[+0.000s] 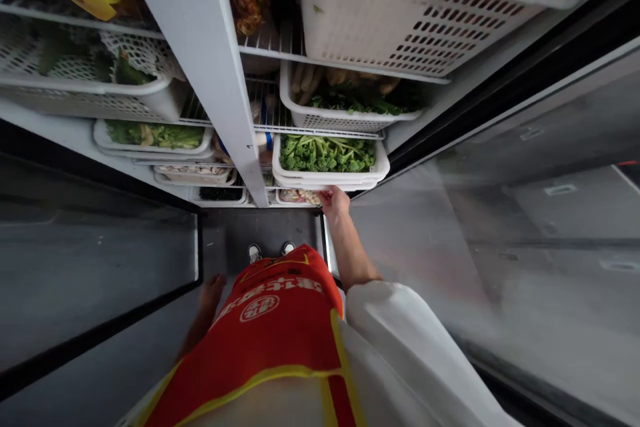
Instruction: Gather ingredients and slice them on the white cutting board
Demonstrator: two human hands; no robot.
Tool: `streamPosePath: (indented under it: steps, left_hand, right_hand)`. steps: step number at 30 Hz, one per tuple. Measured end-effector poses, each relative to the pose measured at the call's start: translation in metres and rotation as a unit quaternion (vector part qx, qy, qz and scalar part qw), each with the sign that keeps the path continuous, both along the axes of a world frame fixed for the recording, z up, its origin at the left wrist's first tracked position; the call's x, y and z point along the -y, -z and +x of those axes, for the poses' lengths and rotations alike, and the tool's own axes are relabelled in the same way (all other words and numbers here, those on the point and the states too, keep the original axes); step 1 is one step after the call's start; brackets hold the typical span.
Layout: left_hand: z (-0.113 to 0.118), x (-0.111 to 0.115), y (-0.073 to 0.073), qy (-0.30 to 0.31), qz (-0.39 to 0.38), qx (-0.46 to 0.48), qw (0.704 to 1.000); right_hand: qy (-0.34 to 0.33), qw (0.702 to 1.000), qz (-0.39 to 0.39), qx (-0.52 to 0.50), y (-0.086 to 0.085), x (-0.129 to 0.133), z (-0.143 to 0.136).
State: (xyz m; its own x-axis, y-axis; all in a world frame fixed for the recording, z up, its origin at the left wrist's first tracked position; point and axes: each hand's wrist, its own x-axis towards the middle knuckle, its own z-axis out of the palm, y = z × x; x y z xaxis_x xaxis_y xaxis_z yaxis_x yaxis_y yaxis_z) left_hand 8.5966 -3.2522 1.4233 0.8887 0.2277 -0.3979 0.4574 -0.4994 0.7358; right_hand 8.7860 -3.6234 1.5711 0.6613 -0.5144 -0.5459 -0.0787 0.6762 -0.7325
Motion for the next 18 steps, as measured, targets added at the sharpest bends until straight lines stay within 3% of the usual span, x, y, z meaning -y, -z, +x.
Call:
streamPosePath:
  steps: [2,5,8,11,14,18]
  left_hand:
    - [0.036,0.005,-0.02,0.016,-0.005,0.037,0.999]
    - [0.09,0.031,-0.07,0.078,-0.01,0.184,0.98]
    - [0.131,0.071,-0.13,0.202,0.034,0.408,0.89]
    - [0.153,0.11,-0.173,0.329,0.087,0.51,0.79]
    - [0.158,0.137,-0.188,0.403,0.14,0.524,0.738]
    - [0.144,0.154,-0.185,0.432,0.21,0.507,0.715]
  right_hand:
    - [0.007,1.0,0.001,0.009,0.005,-0.004,-0.021]
    - [0.019,0.999,-0.001,0.027,0.01,-0.012,-0.048]
    - [0.032,0.999,-0.004,0.04,0.011,-0.02,-0.068]
    - [0.047,0.998,-0.005,0.039,0.011,-0.026,-0.083]
    - [0.053,0.998,-0.001,0.037,0.012,-0.032,-0.098]
    - [0.053,0.998,0.005,0.028,0.017,-0.042,-0.122]
